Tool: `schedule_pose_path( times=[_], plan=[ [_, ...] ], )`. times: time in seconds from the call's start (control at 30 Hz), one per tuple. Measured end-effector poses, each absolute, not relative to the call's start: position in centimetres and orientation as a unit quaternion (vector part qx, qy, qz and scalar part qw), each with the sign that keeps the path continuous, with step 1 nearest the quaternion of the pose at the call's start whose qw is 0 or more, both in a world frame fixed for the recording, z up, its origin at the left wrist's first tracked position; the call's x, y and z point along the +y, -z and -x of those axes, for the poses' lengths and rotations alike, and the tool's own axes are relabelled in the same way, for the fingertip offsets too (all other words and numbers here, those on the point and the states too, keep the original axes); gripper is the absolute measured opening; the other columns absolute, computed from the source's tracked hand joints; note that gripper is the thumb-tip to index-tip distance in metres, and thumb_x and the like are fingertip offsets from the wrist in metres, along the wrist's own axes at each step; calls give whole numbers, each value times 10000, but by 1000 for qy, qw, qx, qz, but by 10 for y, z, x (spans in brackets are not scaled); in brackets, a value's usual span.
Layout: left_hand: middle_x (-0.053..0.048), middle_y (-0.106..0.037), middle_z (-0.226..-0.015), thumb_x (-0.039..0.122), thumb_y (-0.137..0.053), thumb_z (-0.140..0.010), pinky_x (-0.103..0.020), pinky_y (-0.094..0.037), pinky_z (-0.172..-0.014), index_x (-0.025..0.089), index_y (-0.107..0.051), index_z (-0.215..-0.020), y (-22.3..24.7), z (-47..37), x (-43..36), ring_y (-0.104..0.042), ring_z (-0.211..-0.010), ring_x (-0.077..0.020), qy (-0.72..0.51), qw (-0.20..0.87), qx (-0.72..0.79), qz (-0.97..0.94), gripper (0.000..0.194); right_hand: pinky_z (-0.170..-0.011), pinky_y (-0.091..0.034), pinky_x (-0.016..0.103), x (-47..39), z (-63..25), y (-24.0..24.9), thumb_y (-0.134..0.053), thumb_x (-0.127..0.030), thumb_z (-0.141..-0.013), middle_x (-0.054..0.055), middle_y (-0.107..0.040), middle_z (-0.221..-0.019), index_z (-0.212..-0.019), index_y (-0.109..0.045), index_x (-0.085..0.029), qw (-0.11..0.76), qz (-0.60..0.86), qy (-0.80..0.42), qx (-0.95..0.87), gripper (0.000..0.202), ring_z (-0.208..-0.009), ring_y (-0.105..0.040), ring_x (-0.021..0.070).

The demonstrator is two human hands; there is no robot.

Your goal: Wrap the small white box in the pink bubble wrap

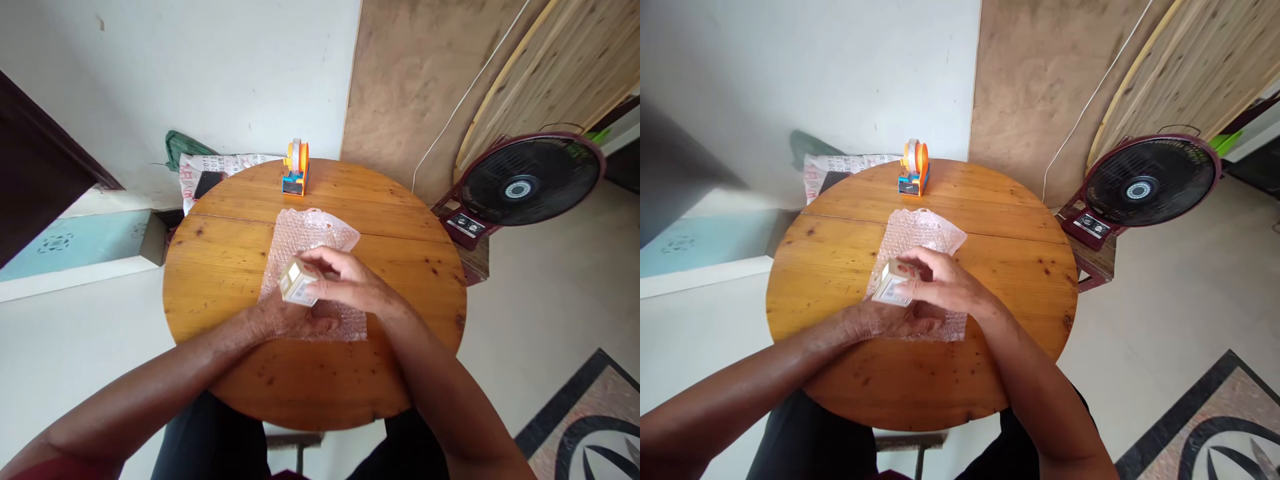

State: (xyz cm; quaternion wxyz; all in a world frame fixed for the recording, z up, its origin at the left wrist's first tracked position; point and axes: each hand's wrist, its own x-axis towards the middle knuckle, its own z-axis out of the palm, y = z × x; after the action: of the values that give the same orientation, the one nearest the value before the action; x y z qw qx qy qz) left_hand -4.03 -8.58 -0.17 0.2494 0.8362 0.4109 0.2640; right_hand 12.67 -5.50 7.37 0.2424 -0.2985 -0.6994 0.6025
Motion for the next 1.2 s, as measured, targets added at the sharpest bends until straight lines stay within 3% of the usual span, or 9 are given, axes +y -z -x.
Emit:
schedule_pose_path(
  times=[0.17,0.27,0.33,0.4,0.53,0.8,0.93,1.1,1.2],
  plan=[
    [-134,-380,-1508,534,-654,-758,-636,-104,-1157,214,-476,-1410,-12,40,-84,-223,-1420,-423,-168,183,380,-891,748,-758,-458,283,-30,-145,-64,-709,-307,-745,6,-668,-904,-964,-648,-185,262,397,-602,-642,259,-834,-609,160],
    [-120,-387,-1513,438,-664,-743,-643,-33,-1152,213,-591,-1295,-19,44,-79,-218,-1431,-402,-192,233,384,-873,601,-794,-443,284,-16,-159,-57,-708,-283,-720,7,-674,-926,-956,-658,-177,263,391,-605,-641,264,-864,-604,160],
    [-81,-479,-1454,316,-608,-744,-601,-118,-1163,210,-680,-1123,-22,49,-73,-275,-1422,-354,-251,320,376,-833,400,-785,-445,288,-10,-165,-52,-714,-274,-703,13,-678,-931,-989,-654,-170,262,380,-617,-637,310,-853,-605,160],
    [-64,-588,-1341,239,-536,-728,-535,-290,-1122,194,-699,-953,-24,53,-67,-411,-1348,-310,-348,411,393,-745,281,-765,-449,289,-8,-168,-48,-723,-262,-690,17,-679,-919,-1020,-646,-164,254,371,-625,-638,352,-826,-606,156],
    [-66,-699,-1069,210,-514,-682,-403,-480,-923,160,-657,-865,-19,56,-60,-634,-997,-235,-465,471,479,-577,238,-782,-443,282,-10,-169,-50,-723,-246,-691,0,-670,-939,-1059,-624,-177,227,360,-611,-667,388,-840,-604,145],
    [-22,-663,-929,167,-485,-618,-289,-488,-768,154,-541,-1094,-6,51,-54,-613,-833,-159,-467,469,453,-598,480,-716,-430,259,-18,-158,-53,-708,-251,-703,-16,-619,-932,-1063,-593,-185,178,339,-542,-748,384,-801,-570,134],
    [-38,-671,-948,157,-461,-630,-299,-486,-791,137,-545,-1105,-2,53,-51,-615,-855,-168,-459,449,462,-612,483,-689,-434,261,-25,-150,-54,-695,-269,-718,-17,-615,-913,-1056,-588,-202,164,343,-493,-782,361,-785,-569,138],
    [-42,-685,-962,126,-432,-639,-312,-493,-817,129,-563,-1076,-6,51,-52,-622,-866,-170,-439,449,473,-617,456,-811,-441,303,-29,-151,-60,-720,-261,-688,27,-623,-1135,-1193,-552,-233,144,354,-396,-835,532,-974,-585,187],
    [-44,-681,-948,115,-434,-649,-311,-498,-822,125,-573,-1058,-8,49,-53,-617,-865,-168,-439,439,488,-613,432,-729,-423,292,-31,-152,-65,-705,-291,-700,9,-647,-994,-1074,-597,-241,87,390,-322,-858,392,-859,-583,182]
  ],
)
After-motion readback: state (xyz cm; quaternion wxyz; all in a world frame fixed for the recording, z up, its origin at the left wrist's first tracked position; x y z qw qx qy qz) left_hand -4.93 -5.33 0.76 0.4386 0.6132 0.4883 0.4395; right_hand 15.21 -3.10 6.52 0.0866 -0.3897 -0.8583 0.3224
